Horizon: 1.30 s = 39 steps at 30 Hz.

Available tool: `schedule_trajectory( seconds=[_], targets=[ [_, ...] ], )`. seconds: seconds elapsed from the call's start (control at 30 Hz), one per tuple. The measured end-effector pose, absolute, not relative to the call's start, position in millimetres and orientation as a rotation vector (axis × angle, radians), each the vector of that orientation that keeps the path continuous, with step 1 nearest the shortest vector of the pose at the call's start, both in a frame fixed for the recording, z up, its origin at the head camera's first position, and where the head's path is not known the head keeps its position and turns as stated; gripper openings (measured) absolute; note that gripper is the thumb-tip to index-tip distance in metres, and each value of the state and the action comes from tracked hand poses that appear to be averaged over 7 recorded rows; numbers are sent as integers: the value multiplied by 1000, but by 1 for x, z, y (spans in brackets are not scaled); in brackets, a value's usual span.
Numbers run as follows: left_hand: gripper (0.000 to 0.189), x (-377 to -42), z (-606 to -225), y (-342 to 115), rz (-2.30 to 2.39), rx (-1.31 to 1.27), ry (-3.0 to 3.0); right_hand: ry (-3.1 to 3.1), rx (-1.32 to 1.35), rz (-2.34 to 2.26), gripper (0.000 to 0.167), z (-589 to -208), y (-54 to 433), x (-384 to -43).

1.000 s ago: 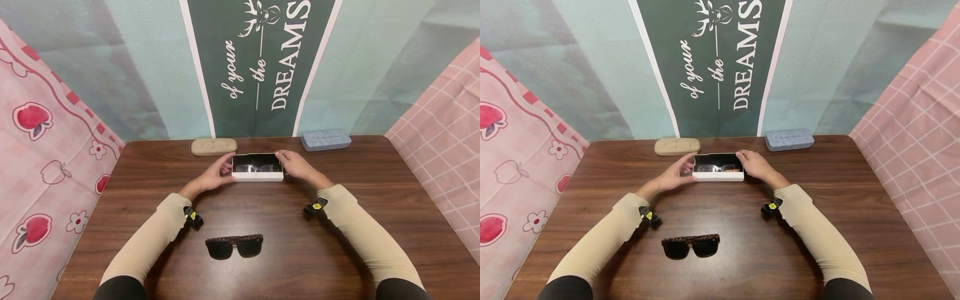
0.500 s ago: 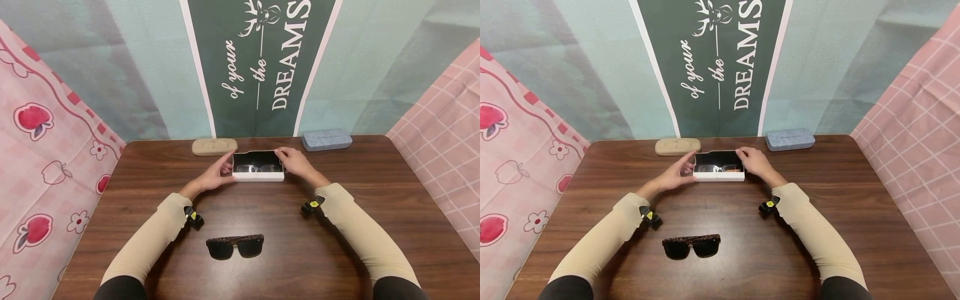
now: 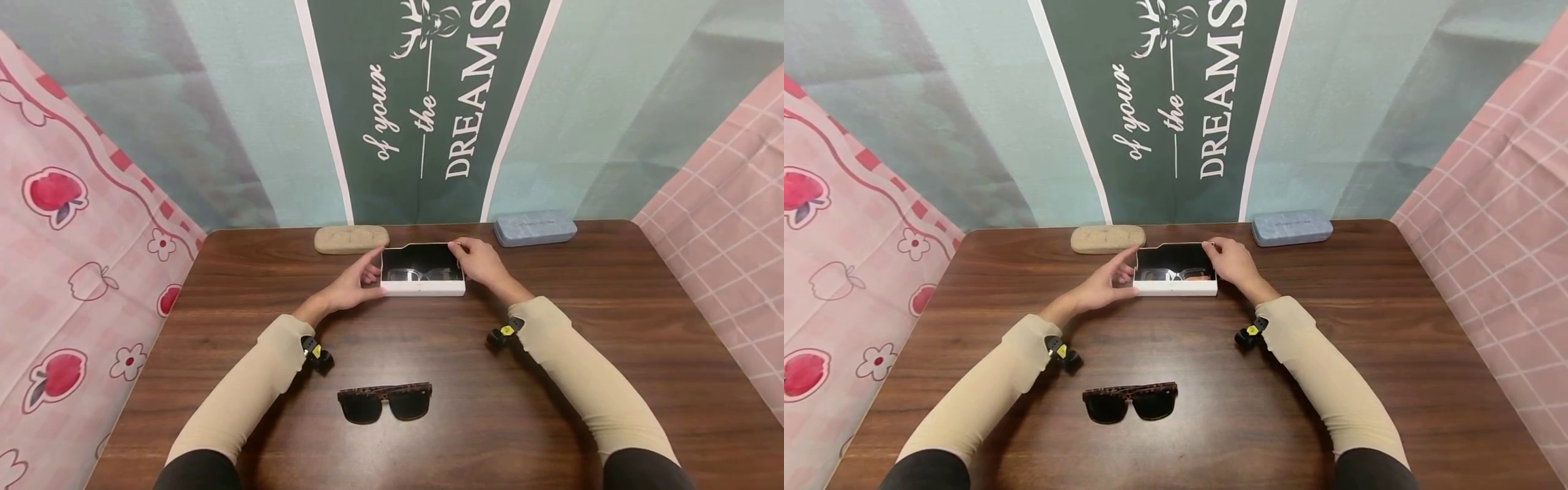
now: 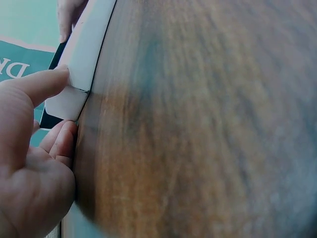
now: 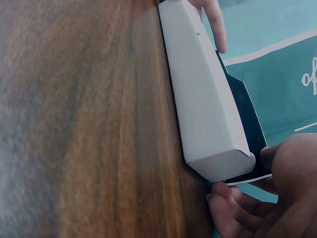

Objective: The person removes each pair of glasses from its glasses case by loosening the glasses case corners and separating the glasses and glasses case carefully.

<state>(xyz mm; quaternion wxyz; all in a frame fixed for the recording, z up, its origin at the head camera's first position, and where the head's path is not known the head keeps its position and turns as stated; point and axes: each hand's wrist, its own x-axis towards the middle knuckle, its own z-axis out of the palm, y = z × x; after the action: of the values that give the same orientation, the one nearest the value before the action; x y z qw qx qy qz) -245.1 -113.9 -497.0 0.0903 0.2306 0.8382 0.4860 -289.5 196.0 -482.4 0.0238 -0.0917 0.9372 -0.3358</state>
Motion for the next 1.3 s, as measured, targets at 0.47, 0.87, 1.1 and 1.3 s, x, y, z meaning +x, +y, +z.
schedule_trajectory(
  seconds=[0.47,0.87,1.1,1.3],
  targets=[
    [92,-245,-495,-113,1440,630,2492,2923,-278,-988,41,-480,193,-289],
    [92,-246,-500,-112,1454,695,2515,2944,-287,-983,40,-483,193,-292],
    [92,-246,-501,-112,1456,686,2516,2972,-259,-951,39,-483,191,-294],
    [92,-246,-499,-112,1431,678,2524,2967,-257,-948,38,-480,192,-294]
  ],
)
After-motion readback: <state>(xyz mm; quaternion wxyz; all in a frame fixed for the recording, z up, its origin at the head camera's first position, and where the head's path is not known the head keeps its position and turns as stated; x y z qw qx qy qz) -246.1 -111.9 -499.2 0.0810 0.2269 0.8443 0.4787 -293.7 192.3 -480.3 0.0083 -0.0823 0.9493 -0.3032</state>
